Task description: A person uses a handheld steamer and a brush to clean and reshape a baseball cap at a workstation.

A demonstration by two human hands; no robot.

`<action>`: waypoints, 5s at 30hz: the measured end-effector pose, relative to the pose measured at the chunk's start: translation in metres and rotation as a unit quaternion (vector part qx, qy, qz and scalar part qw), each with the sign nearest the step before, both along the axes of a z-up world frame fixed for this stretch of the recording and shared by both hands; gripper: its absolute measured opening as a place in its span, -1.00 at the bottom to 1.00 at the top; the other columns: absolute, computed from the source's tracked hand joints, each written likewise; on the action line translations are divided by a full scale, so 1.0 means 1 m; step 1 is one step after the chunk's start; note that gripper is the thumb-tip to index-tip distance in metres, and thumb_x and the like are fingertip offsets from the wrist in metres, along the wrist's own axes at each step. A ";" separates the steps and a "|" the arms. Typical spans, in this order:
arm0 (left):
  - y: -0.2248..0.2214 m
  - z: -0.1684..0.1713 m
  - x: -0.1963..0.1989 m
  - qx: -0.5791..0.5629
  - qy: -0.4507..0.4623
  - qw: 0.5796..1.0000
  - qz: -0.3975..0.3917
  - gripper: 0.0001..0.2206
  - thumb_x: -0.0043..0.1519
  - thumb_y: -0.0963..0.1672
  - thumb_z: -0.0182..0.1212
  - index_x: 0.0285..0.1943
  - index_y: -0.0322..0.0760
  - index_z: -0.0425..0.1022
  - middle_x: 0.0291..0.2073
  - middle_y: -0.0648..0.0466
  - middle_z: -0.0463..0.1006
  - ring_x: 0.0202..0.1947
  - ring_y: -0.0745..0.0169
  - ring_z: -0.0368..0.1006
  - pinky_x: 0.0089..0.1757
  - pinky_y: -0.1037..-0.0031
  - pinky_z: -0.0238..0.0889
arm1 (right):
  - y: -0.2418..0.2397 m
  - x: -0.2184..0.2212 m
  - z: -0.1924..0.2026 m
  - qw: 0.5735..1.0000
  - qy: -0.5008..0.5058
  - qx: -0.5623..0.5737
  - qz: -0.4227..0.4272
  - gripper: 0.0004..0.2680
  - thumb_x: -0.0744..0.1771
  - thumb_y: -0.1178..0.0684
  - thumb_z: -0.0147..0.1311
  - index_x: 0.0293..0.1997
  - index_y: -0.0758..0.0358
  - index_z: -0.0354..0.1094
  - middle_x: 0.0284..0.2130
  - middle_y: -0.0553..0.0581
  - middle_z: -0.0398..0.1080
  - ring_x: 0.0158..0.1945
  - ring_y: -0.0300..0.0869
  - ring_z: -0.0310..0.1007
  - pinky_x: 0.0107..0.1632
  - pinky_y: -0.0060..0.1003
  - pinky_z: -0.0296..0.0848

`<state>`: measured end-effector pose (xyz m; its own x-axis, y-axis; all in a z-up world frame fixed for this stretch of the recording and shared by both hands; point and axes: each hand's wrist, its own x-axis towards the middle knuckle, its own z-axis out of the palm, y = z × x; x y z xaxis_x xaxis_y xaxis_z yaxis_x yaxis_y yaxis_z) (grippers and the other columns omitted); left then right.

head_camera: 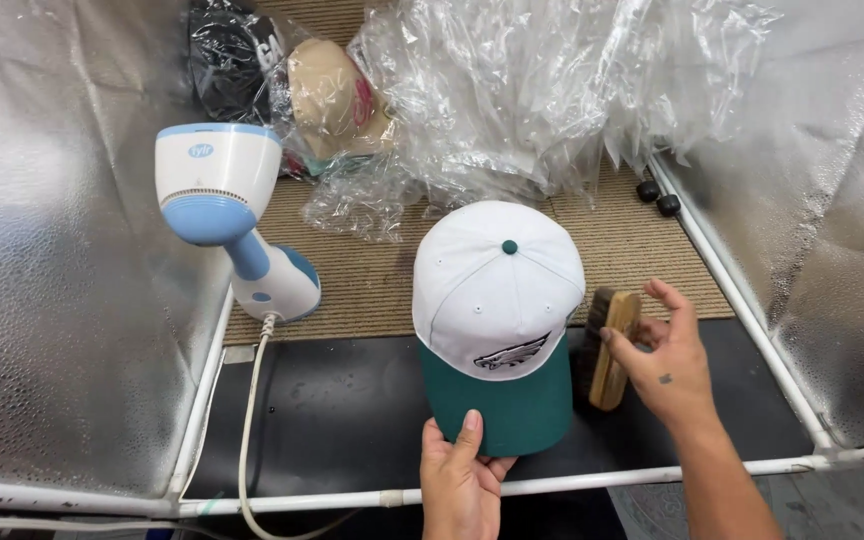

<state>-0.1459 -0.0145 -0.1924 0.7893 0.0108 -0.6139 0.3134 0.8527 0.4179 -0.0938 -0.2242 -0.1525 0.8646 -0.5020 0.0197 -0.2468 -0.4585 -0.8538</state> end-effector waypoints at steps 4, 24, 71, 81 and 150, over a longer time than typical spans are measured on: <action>-0.002 -0.001 -0.002 0.001 -0.003 1.000 -0.002 -0.68 0.27 -0.20 0.10 0.22 -0.24 0.32 0.18 -0.22 0.56 0.15 -0.25 0.48 -0.04 -0.15 0.39 | -0.011 0.003 -0.009 0.998 0.054 -0.018 0.024 -0.37 0.18 -0.01 0.27 0.42 0.01 0.06 0.13 0.34 0.43 0.24 0.00 0.43 0.27 -0.11 0.32; -0.010 -0.067 0.011 0.012 0.036 0.998 0.043 -0.59 0.16 -0.20 0.25 0.21 -0.27 0.34 -0.03 -0.32 0.55 -0.11 -0.44 0.49 -0.27 -0.46 0.39 | 0.056 0.010 0.091 0.815 -0.174 -0.274 0.480 -0.68 0.21 -0.01 0.07 0.05 0.15 0.33 -0.05 0.20 0.42 -0.05 0.07 0.43 0.05 -0.05 0.35; 0.002 -0.042 -0.001 0.057 0.051 0.997 -0.001 -0.49 0.15 -0.12 0.19 0.36 -0.20 0.36 -0.38 -0.15 0.25 -0.40 -0.09 0.21 -0.25 -0.22 0.46 | 0.031 0.143 0.094 0.918 0.097 -0.226 0.312 -0.66 0.32 -0.34 -0.04 -0.02 0.02 0.45 -0.03 0.05 0.51 0.01 -0.11 0.44 0.01 -0.15 0.37; 0.000 -0.038 0.003 0.019 0.075 0.997 0.004 -0.54 0.20 -0.16 0.14 0.34 -0.22 0.32 0.17 -0.31 0.53 0.07 -0.45 0.48 -0.18 -0.24 0.38 | 0.035 0.043 0.075 0.920 -0.237 -0.220 0.223 -0.71 0.38 -0.11 -0.03 0.06 0.30 0.43 0.02 0.27 0.42 0.09 0.07 0.40 0.15 -0.07 0.28; 0.058 0.056 0.232 0.895 -0.353 0.244 -0.123 -0.70 0.27 -0.03 0.14 0.15 -0.04 0.61 -0.14 -0.19 0.58 -0.18 -0.26 0.58 -0.29 0.07 0.49 | 0.058 0.029 -0.039 0.822 -0.481 -0.240 0.188 -0.61 0.28 -0.15 0.27 0.13 0.24 0.39 0.16 0.27 0.25 0.37 0.29 0.18 0.37 0.23 0.20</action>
